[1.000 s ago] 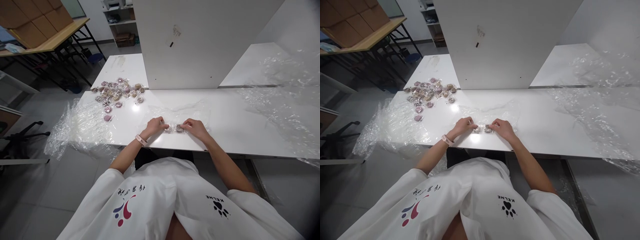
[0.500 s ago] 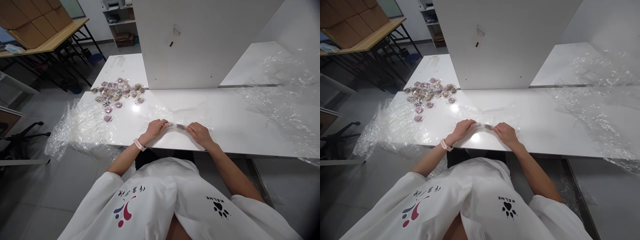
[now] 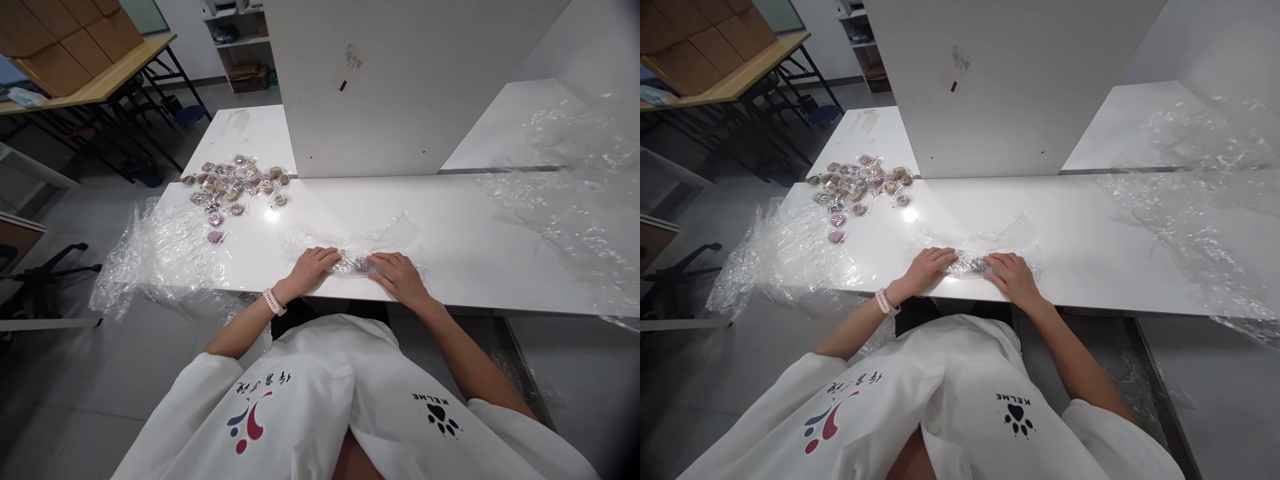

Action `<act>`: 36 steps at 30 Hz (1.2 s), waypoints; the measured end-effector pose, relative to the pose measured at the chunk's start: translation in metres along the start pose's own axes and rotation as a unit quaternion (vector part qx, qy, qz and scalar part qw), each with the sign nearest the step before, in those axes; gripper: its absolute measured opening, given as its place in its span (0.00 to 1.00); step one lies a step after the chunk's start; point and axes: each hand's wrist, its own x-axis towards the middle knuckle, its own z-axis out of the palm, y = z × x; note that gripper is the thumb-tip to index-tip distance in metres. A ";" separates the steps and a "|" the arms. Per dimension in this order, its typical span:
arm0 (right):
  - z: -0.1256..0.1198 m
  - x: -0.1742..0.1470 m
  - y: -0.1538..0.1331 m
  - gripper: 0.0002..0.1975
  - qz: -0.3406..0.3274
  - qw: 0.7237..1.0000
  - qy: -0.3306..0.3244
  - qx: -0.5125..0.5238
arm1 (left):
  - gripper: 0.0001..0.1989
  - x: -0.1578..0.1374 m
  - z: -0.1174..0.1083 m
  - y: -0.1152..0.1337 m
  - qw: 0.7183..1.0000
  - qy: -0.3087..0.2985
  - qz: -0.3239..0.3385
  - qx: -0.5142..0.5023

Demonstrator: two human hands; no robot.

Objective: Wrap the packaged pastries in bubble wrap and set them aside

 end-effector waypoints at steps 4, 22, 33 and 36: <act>-0.002 0.018 0.006 0.24 0.130 0.991 -0.033 0.029 | 0.12 0.024 0.000 -0.009 0.989 -0.013 -0.140 -0.041; -0.021 -0.062 0.006 0.19 0.294 0.932 0.111 -0.180 | 0.35 0.004 0.028 0.045 0.998 0.020 -0.046 0.030; 0.035 0.029 -0.022 0.17 0.115 0.975 0.164 0.096 | 0.36 0.007 0.044 0.047 0.997 0.005 -0.059 0.059; 0.031 0.042 -0.029 0.13 0.051 0.985 0.150 0.068 | 0.33 0.007 0.045 0.049 0.996 0.013 -0.064 0.054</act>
